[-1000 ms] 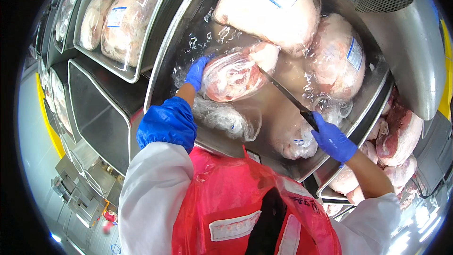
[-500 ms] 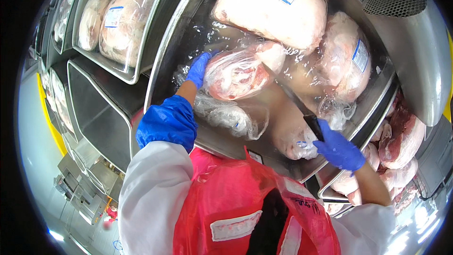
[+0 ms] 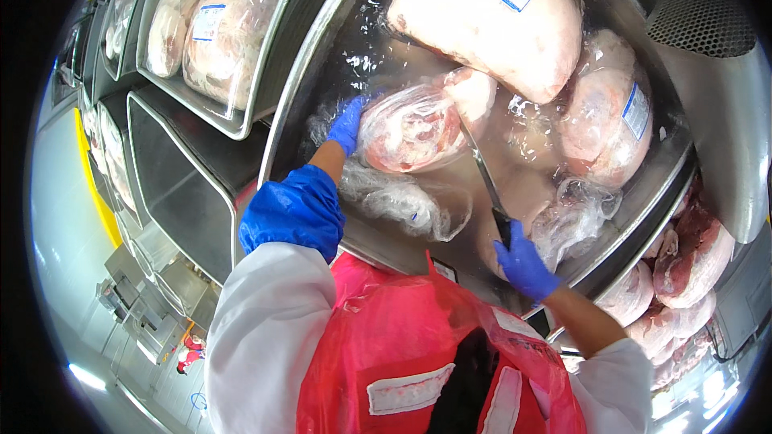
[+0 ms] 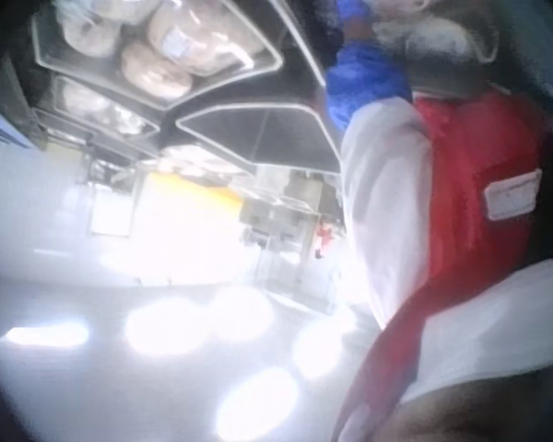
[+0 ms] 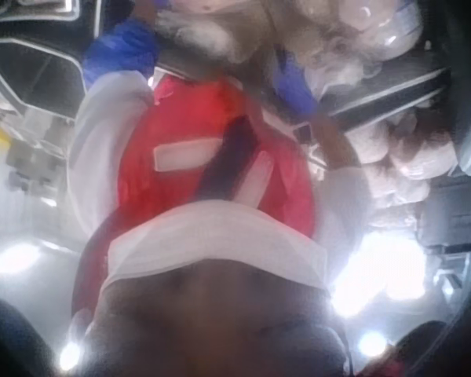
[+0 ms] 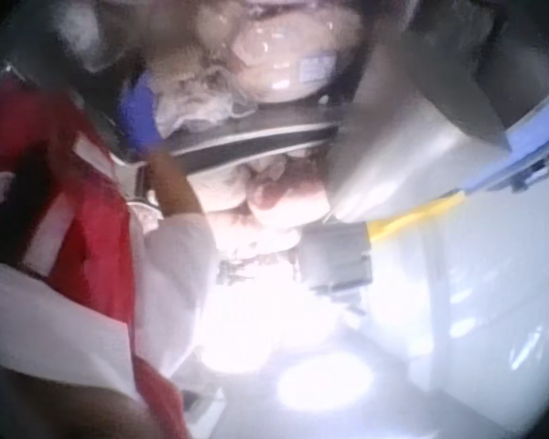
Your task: The person uses a knife to cut and trim large vacuum-sealed packages of raw meat in a stainless steel tray. They repeatedly slice through the plastic and remove excess fat or tissue, then place the trimmed pieces into an adjacent tray.
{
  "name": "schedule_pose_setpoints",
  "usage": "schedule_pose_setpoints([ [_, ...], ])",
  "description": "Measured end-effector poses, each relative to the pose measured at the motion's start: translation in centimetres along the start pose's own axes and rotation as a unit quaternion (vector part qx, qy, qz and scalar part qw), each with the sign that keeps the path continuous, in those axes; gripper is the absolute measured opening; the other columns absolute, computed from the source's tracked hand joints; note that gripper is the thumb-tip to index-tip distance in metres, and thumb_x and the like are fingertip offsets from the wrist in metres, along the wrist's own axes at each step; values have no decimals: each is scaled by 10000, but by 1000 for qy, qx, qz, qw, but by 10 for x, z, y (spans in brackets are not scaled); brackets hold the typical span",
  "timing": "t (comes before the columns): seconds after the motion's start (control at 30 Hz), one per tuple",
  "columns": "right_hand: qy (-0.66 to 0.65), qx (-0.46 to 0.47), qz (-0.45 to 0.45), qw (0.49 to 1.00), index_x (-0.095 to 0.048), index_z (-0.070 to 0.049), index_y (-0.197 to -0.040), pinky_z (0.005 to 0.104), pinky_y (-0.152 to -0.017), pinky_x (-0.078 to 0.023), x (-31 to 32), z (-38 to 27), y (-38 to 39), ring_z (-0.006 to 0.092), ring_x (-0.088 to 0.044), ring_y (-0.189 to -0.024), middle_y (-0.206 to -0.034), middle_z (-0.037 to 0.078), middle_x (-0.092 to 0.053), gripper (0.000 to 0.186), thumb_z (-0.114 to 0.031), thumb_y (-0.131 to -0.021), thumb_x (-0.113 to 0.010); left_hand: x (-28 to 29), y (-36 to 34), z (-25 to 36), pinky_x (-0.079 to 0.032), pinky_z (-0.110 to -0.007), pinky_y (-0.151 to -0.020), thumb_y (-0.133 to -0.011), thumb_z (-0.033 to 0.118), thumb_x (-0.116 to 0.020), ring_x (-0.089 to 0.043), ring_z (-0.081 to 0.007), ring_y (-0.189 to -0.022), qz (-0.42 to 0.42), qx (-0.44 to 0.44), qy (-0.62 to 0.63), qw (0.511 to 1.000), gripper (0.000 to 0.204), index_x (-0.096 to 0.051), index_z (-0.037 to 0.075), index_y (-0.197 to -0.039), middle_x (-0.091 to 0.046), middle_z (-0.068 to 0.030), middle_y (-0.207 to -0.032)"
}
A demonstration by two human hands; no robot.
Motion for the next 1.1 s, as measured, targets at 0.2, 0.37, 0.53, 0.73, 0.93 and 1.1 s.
schedule_pose_setpoints([
  [0.2, 21, 15, 46, 999, -347, -15, -1236, 532, -700, -436, -1, 18, -10, 470, -569, -847, -933, 309, -582, 421, -181, -876, -487, 4, -8, -10, -465, -353, -841, -851, 346, -541, -593, -222, -934, 13, 21, 20, 1000, 384, -607, 76, -1115, -627, -89, -1043],
  [0.37, 68, -91, -157, 981, -365, -56, -1233, 449, -620, -470, 112, -42, 36, 375, -614, -707, -791, 214, -592, 441, -233, -867, -534, -7, -1, 3, -449, -349, -869, -851, 311, -536, -581, -228, -972, -1, -5, -22, 1000, 381, -580, 82, -1153, -603, -98, -1093],
  [0.53, -97, -173, -235, 952, -403, -88, -1224, 217, -369, -368, 140, -63, 15, 72, -432, -456, -740, 49, -503, 420, -174, -852, -580, -18, 4, 18, -433, -345, -898, -851, 276, -532, -568, -233, -1011, -37, -21, -78, 996, 388, -552, 89, -1191, -579, -107, -1144],
  [0.73, 80, 52, -55, 994, -363, -18, -1183, 464, -616, -447, 43, 20, -22, 414, -590, -758, -840, 270, -548, 386, -148, -864, -538, -16, 19, 24, -413, -339, -932, -852, 234, -527, -553, -240, -1057, -60, -28, -121, 990, 409, -520, 97, -1237, -550, -118, -1205],
  [0.93, 55, 100, 76, 990, -396, -15, -970, 537, -582, -423, 20, -8, -81, 490, -539, -719, -725, 286, -563, 294, -257, -874, -532, -31, 31, 37, -394, -334, -966, -852, 192, -521, -539, -247, -1103, -82, -59, -158, 982, 440, -487, 105, -1282, -521, -128, -1265],
  [1.1, 105, 42, -66, 991, -340, -59, -1203, 438, -543, -437, 91, -50, -19, 360, -551, -603, -712, 211, -553, 416, -224, -876, -537, -40, 32, 43, -378, -334, -985, -861, 208, -520, -517, -254, -1142, -94, -98, -277, 951, 453, -469, 104, -1299, -506, -138, -1285],
])
Point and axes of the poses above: each hand's wrist, its own y-axis away from the middle knuckle, its own x-axis out of the back of the hand, z = x × y, the point moved 8 cm from there along -y, towards the middle knuckle
